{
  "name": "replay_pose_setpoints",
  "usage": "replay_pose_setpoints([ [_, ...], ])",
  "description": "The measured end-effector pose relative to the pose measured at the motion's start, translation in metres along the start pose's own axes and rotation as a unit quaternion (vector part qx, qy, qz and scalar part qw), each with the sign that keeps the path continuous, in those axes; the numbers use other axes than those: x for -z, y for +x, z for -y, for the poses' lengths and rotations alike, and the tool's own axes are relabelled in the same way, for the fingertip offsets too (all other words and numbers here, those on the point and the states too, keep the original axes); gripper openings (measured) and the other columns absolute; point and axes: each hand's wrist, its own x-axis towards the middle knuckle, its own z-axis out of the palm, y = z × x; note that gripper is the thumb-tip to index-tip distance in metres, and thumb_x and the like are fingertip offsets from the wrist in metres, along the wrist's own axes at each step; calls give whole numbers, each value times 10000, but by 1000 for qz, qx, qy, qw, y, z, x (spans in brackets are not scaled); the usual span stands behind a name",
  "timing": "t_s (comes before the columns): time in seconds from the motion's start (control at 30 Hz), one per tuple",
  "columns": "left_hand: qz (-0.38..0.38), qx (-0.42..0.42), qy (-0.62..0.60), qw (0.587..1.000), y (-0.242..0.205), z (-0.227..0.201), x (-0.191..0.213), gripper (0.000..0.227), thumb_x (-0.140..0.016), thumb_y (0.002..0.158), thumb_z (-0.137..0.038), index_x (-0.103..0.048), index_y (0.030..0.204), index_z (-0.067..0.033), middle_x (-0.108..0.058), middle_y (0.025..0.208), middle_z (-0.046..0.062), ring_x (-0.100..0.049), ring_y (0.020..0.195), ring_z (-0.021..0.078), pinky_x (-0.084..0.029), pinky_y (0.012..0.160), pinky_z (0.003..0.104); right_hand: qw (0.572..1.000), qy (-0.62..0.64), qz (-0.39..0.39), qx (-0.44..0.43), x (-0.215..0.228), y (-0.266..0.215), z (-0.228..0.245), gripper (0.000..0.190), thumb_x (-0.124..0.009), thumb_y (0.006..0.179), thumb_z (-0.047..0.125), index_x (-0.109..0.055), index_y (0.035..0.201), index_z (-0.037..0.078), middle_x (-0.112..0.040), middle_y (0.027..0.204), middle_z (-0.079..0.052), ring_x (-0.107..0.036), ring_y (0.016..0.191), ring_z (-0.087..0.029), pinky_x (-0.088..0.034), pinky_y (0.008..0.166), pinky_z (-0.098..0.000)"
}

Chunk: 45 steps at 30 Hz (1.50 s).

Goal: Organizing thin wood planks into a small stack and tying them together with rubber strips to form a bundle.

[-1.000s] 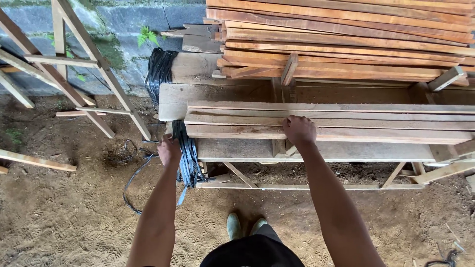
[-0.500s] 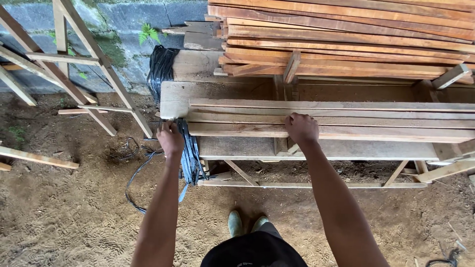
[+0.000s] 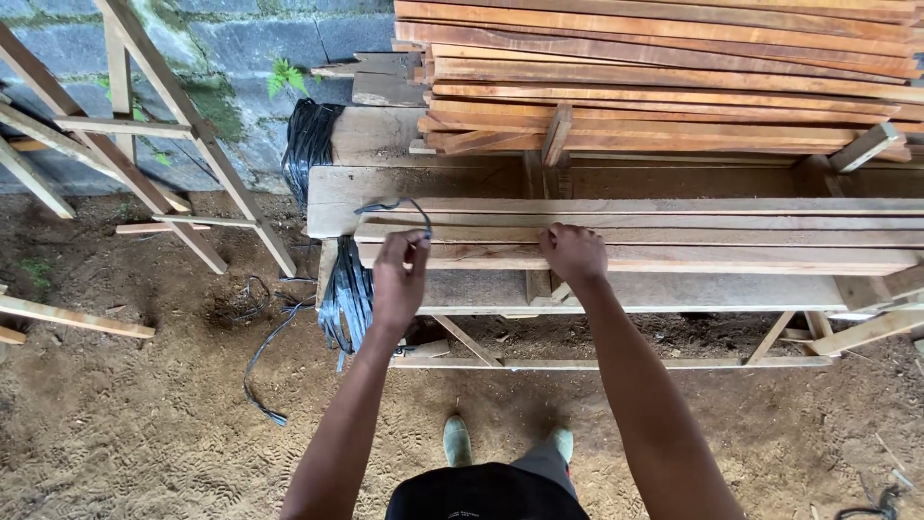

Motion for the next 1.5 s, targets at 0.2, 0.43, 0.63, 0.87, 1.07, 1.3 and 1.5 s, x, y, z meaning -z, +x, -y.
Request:
replay_pose_setpoints([
  [0.2, 56, -79, 10, 995, -23, -27, -51, 134, -713, 937, -26, -700, 1054, -89, -710, 934, 100, -733, 711, 251, -599, 629, 354, 970, 225, -30, 94, 62, -30, 46, 338, -584, 1034, 379, -682, 834, 125, -703, 732, -161, -726, 772, -432, -576, 660, -587],
  [0.43, 112, -79, 26, 990, -47, -64, -107, 53, -714, 950, -100, -681, 987, -80, -689, 871, 94, -742, 727, 262, -602, 634, 358, 865, 492, 81, 60, 107, -67, 57, 336, -623, 1043, 356, -764, 1176, 82, -784, 963, -197, -733, 943, -445, -581, 786, -569],
  [0.63, 80, 17, -96, 992, -44, -100, -129, 67, -719, 980, -144, -756, 1005, -94, -739, 764, 97, -727, 684, 196, -582, 671, 352, 825, 563, 56, 21, 167, -66, 33, 249, -624, 1062, 265, -800, 1007, 98, -724, 740, -54, -604, 714, -100, -533, 696, -315],
  [0.87, 79, 47, -252, 963, -19, -189, -159, 113, -640, 1040, -140, -712, 1034, -53, -678, 757, 77, -618, 716, 140, -551, 713, 368, 811, 563, 144, 73, 205, -66, -18, 316, -568, 1077, 229, -723, 856, 64, -713, 720, -86, -596, 736, -141, -493, 749, -335],
  [1.07, 54, 36, -247, 967, -5, -174, -206, 219, -604, 1063, -172, -772, 981, -56, -611, 715, 30, -565, 670, 97, -521, 678, 292, 798, 571, 178, 76, 199, -60, -78, 367, -495, 1111, 187, -604, 775, 87, -523, 598, -23, -455, 597, -113, -415, 610, -279],
  [1.3, -32, 76, -235, 969, 11, -132, -219, 250, -571, 1090, -199, -761, 1021, -54, -634, 757, 34, -575, 715, 107, -520, 731, 279, 829, 522, 193, 51, 187, -61, -143, 257, -522, 1078, 136, -710, 943, 24, -475, 636, -16, -426, 615, -121, -403, 597, -294],
  [1.5, -101, 110, -215, 965, 8, -142, -205, 266, -536, 1113, -213, -741, 1055, -53, -640, 772, 7, -581, 720, 75, -519, 745, 233, 878, 457, 138, 36, 144, -56, -229, 231, -547, 1072, 126, -752, 1055, 20, -538, 606, -54, -449, 598, -134, -402, 586, -322],
])
